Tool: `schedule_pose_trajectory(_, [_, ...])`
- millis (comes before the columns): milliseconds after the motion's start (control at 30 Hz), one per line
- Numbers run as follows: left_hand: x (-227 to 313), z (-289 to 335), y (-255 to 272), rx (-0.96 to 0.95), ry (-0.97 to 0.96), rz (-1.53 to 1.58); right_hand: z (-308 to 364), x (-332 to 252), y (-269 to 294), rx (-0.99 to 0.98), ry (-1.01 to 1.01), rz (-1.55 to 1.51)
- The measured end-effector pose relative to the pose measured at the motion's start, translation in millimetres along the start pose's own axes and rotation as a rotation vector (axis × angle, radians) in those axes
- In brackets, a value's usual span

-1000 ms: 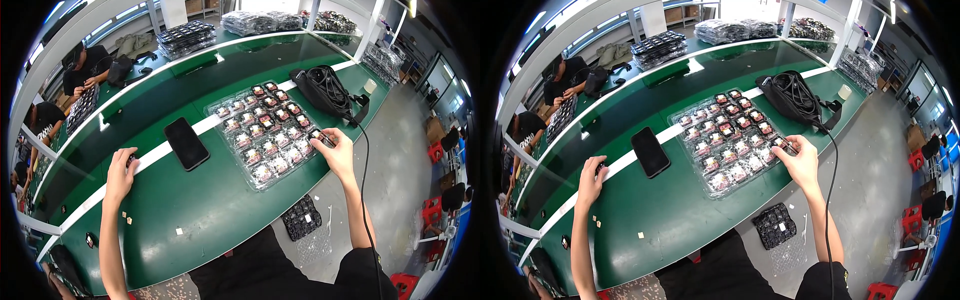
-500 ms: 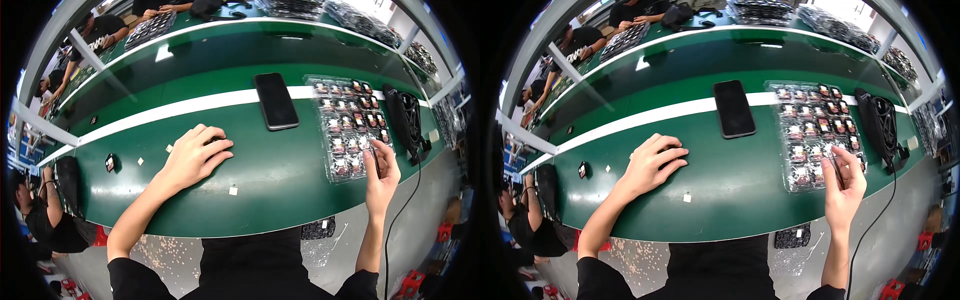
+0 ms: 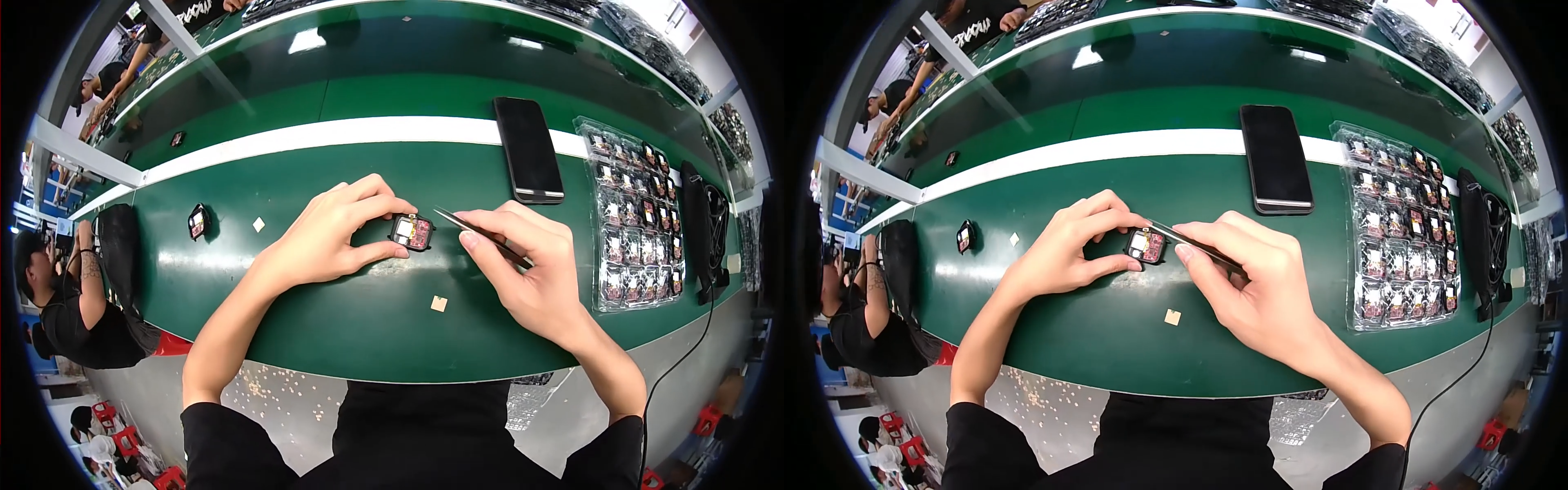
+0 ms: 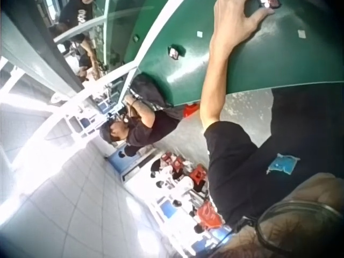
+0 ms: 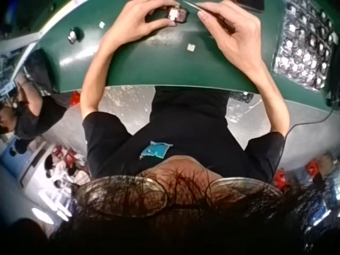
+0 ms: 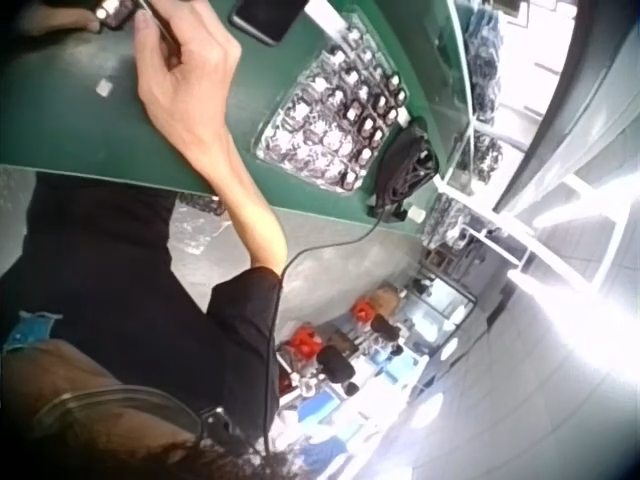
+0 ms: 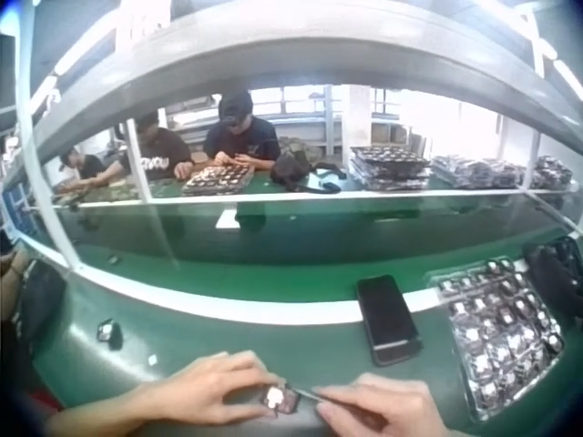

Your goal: Assembling small electronic components for a smartwatch-like device using tweezers on a factory line.

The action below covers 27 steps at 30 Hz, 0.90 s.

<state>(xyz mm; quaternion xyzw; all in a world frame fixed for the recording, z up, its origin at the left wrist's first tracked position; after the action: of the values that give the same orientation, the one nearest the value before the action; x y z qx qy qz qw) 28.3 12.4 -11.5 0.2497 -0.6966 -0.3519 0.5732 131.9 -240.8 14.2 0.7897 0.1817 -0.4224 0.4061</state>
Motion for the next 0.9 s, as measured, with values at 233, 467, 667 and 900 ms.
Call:
schedule_pose_trajectory(233, [11,1,0,-0.107,0.016,0.093,3,36,-10,0.044,-0.173,-0.253])
schedule_pose_trajectory(467, [7,1,-5,-0.069,-0.047,0.092,4,31,-14,-0.058,-0.083,-0.041])
schedule_pose_trajectory(667, [3,-1,-7,-0.075,-0.063,0.085,3,35,-18,-0.061,-0.038,0.008])
schedule_pose_trajectory(900, [4,-1,-6,-0.065,-0.074,0.054,4,33,-19,-0.052,-0.044,0.031])
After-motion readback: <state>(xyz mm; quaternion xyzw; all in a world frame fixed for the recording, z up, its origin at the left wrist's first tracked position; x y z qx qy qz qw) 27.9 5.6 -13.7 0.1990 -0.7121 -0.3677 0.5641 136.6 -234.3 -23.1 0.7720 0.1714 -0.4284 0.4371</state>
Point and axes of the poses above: each hand's wrist, its own z-axis away from the middle knuckle, its own y-axis out of the back of the hand, x = y × z, the point moved 2 cm from there along -z, towards the middle knuckle, and after that the axes turned 6 degrees about -x, right-handed, at the moved point
